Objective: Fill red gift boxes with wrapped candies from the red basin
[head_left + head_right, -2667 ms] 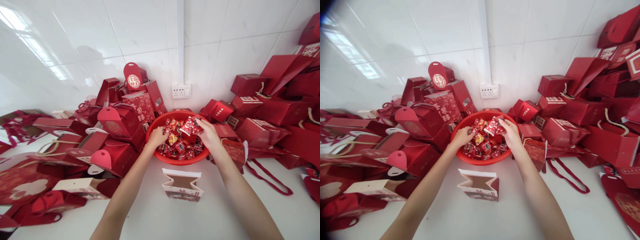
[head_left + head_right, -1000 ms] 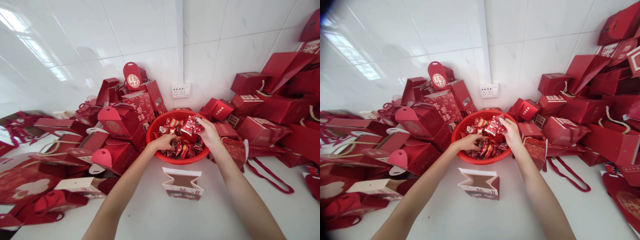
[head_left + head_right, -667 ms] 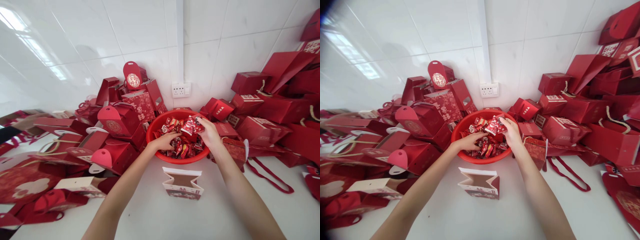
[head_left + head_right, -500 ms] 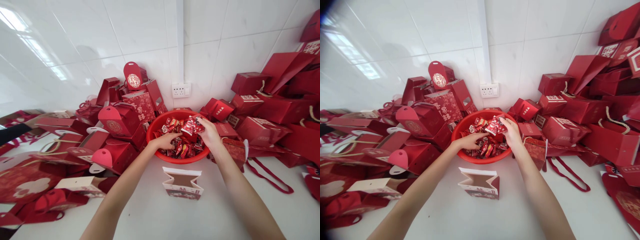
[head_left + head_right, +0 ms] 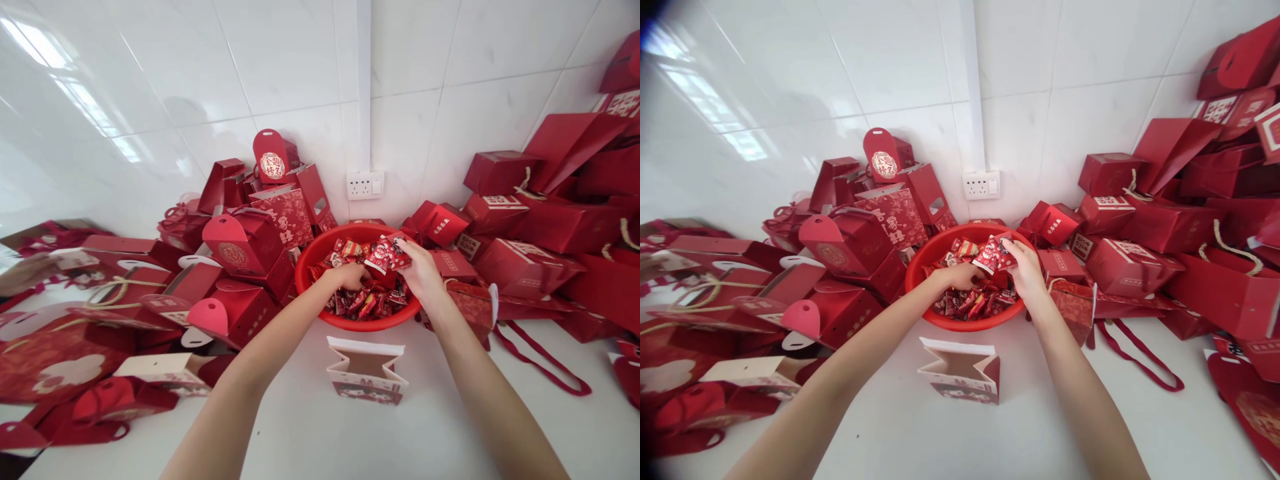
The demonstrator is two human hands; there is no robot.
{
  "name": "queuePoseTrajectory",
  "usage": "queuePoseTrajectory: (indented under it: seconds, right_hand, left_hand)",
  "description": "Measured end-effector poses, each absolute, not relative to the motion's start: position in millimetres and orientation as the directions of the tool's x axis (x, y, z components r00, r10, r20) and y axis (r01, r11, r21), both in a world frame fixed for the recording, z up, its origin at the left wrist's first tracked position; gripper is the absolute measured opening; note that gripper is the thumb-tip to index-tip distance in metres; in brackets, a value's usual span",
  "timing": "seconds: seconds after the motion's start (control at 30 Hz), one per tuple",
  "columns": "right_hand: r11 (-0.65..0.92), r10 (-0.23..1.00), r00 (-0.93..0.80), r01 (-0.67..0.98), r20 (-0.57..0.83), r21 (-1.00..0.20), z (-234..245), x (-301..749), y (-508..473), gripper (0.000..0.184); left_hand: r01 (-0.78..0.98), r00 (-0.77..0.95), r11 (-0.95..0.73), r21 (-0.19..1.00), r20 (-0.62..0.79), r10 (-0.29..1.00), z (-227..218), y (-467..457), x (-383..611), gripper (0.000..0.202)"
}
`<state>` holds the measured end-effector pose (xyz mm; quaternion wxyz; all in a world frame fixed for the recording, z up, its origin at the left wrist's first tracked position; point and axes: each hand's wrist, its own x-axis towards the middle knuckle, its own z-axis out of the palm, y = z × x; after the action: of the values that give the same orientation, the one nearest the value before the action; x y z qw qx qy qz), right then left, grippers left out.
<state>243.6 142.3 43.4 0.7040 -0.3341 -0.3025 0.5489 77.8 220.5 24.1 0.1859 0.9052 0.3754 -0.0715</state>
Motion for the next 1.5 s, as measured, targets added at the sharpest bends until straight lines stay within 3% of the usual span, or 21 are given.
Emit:
queuePoseTrajectory:
  seconds: [0.13,0.27,0.43,0.6,0.87,1.07,1.37,1.5]
  right_hand:
    - [0.177,0.974,0.216,-0.568,0.063,-0.804,43.1,244.0,142.0,0.033]
    - [0.189,0.97,0.235,-0.57,0.061,-0.799,40.2,244.7,144.7,0.033]
    - [0.209,0.962,0.266,-0.569,0.063,-0.795,35.1,246.8,150.2,0.028]
    - [0.212,0.959,0.28,-0.572,0.055,-0.792,33.5,246.1,151.4,0.026]
    - [0.208,0.956,0.29,-0.584,0.038,-0.784,35.4,246.2,149.8,0.023]
    - [0.21,0.955,0.293,-0.584,0.037,-0.784,35.8,246.3,149.7,0.021]
    - [0.221,0.956,0.29,-0.602,0.048,-0.767,43.9,244.0,144.4,0.023]
    - [0.254,0.952,0.294,-0.589,0.089,-0.767,61.9,248.7,130.3,0.021]
  left_hand:
    - [0.697,0.711,-0.614,0.371,-0.242,0.66,19.7,222.7,76.6,0.021]
    - [0.627,0.742,-0.565,0.537,-0.19,0.642,29.0,223.1,67.5,0.006]
    - [0.44,0.747,-0.453,0.775,-0.037,0.663,41.8,215.3,49.9,0.033]
    - [0.287,0.707,-0.336,0.897,0.039,0.707,41.0,207.5,43.2,0.053]
    - [0.168,0.578,-0.263,0.95,0.121,0.807,40.8,202.4,43.8,0.053]
    - [0.156,0.463,-0.229,0.961,0.133,0.876,40.3,203.8,40.9,0.074]
    - [0.071,0.393,-0.293,0.954,0.243,0.887,52.4,176.8,39.2,0.053]
    - [0.037,0.473,-0.38,0.924,0.319,0.822,75.0,130.3,17.7,0.036]
